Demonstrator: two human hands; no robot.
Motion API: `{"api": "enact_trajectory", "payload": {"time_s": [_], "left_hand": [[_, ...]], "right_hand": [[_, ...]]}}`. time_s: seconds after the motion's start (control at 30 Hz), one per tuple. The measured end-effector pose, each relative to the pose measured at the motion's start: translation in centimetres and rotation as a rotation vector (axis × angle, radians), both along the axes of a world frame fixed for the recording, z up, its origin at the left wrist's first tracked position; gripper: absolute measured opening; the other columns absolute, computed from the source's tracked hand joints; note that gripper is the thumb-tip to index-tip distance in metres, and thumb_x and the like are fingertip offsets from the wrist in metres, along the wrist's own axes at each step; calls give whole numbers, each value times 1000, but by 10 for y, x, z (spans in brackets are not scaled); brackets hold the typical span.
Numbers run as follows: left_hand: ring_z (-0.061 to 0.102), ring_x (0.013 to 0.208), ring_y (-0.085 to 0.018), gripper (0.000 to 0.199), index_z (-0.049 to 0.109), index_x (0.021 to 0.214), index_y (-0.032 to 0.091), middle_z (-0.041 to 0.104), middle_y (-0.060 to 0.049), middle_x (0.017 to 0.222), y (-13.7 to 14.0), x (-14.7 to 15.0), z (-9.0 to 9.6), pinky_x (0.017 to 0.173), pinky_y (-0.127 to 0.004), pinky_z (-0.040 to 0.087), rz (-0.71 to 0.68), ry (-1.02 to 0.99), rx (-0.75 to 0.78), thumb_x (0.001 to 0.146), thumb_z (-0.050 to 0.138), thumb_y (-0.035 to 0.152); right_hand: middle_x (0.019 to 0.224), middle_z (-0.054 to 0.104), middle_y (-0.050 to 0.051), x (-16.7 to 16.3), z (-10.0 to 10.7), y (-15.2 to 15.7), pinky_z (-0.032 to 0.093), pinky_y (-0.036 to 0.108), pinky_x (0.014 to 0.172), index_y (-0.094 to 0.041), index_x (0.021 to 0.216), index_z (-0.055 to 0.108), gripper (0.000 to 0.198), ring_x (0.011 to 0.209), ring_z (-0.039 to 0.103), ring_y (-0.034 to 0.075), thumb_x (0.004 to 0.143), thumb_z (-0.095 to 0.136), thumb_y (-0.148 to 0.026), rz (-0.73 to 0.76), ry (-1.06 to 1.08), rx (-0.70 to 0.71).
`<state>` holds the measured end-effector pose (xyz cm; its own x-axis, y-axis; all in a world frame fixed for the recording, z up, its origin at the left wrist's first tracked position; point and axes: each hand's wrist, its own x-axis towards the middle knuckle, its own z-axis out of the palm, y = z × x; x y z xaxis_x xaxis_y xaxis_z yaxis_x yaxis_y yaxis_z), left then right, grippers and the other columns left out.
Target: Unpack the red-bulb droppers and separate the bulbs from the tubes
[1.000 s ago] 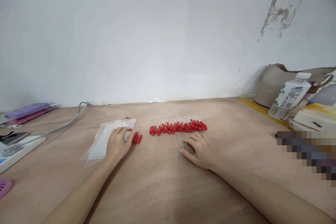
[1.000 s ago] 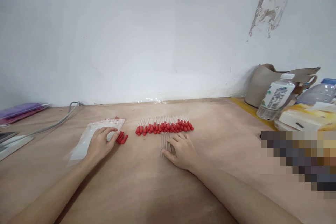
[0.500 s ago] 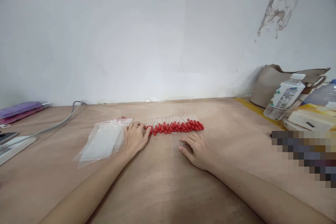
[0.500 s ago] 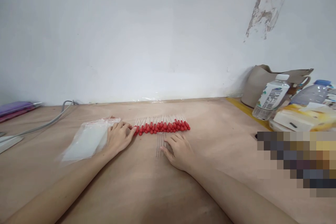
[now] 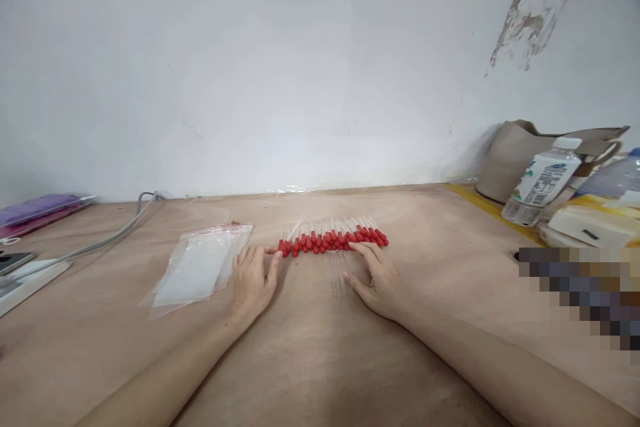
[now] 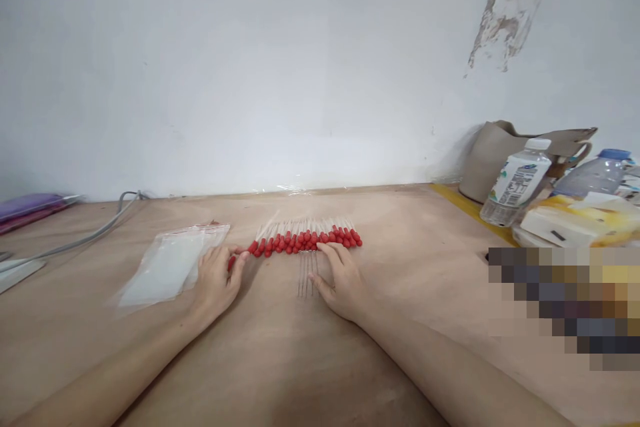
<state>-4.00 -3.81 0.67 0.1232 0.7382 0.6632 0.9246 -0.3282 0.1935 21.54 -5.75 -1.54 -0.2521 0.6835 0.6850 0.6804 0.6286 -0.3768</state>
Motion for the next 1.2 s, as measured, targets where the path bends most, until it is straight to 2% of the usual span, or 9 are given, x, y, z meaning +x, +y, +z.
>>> {"api": "enact_trajectory", "payload": {"time_s": [0.1, 0.23, 0.4, 0.53, 0.7, 0.83, 1.0, 1.2], "left_hand": [[51, 77, -18, 17, 54, 83, 18, 61, -2, 79, -19, 1, -3, 74, -33, 33, -255, 69, -36, 86, 42, 30], [51, 74, -16, 12, 56, 84, 20, 64, 0, 81, -32, 9, -4, 75, -33, 31, -456, 126, -40, 86, 45, 26], [52, 74, -15, 11, 57, 82, 20, 65, 0, 83, -33, 18, -2, 75, -33, 31, -523, 151, 7, 85, 48, 24], [53, 75, -16, 11, 58, 82, 20, 65, -1, 83, -32, 21, -1, 72, -33, 34, -546, 147, -8, 84, 49, 26], [53, 96, -20, 27, 56, 105, 18, 62, -6, 104, -29, 29, -3, 83, -35, 40, -648, 122, -37, 81, 54, 31], [57, 96, -19, 22, 59, 102, 20, 66, -4, 97, -25, 36, -7, 87, -37, 41, -725, 137, 33, 83, 53, 27], [60, 94, -18, 18, 59, 99, 19, 68, -4, 93, -24, 36, -10, 89, -38, 42, -712, 129, 71, 84, 50, 21], [59, 99, -18, 28, 54, 111, 18, 66, -6, 101, -24, 36, -11, 91, -39, 44, -743, 143, 127, 83, 51, 24]], "right_hand": [[130, 38, 13, 2, 3, -2, 34, 41, 99, -16, 132, 28, 59, 121, 35, 24, 80, 50, -34, 32, -35, 58], [131, 39, 12, 4, 6, -5, 33, 43, 100, -18, 132, 32, 58, 123, 33, 24, 81, 50, -37, 150, -190, 111], [119, 53, 9, 2, 5, -3, 37, 43, 96, -19, 116, 52, 38, 119, 39, 23, 82, 52, -35, 251, -271, 161], [107, 61, 5, 0, 4, -1, 40, 40, 93, -22, 104, 60, 24, 115, 44, 21, 83, 51, -29, 305, -263, 171], [105, 62, 4, 0, 1, 0, 41, 39, 93, -21, 100, 62, 20, 113, 45, 20, 83, 52, -26, 333, -254, 181], [104, 63, 3, 0, 3, -1, 41, 39, 93, -21, 105, 60, 23, 111, 47, 20, 83, 51, -24, 340, -273, 179], [104, 64, 5, -6, 3, -5, 42, 39, 93, -19, 105, 59, 26, 110, 49, 20, 82, 53, -30, 286, -233, 145], [109, 62, 3, -12, -5, -3, 39, 38, 98, -20, 110, 56, 26, 113, 48, 18, 86, 46, -22, 362, -215, 88]]}}
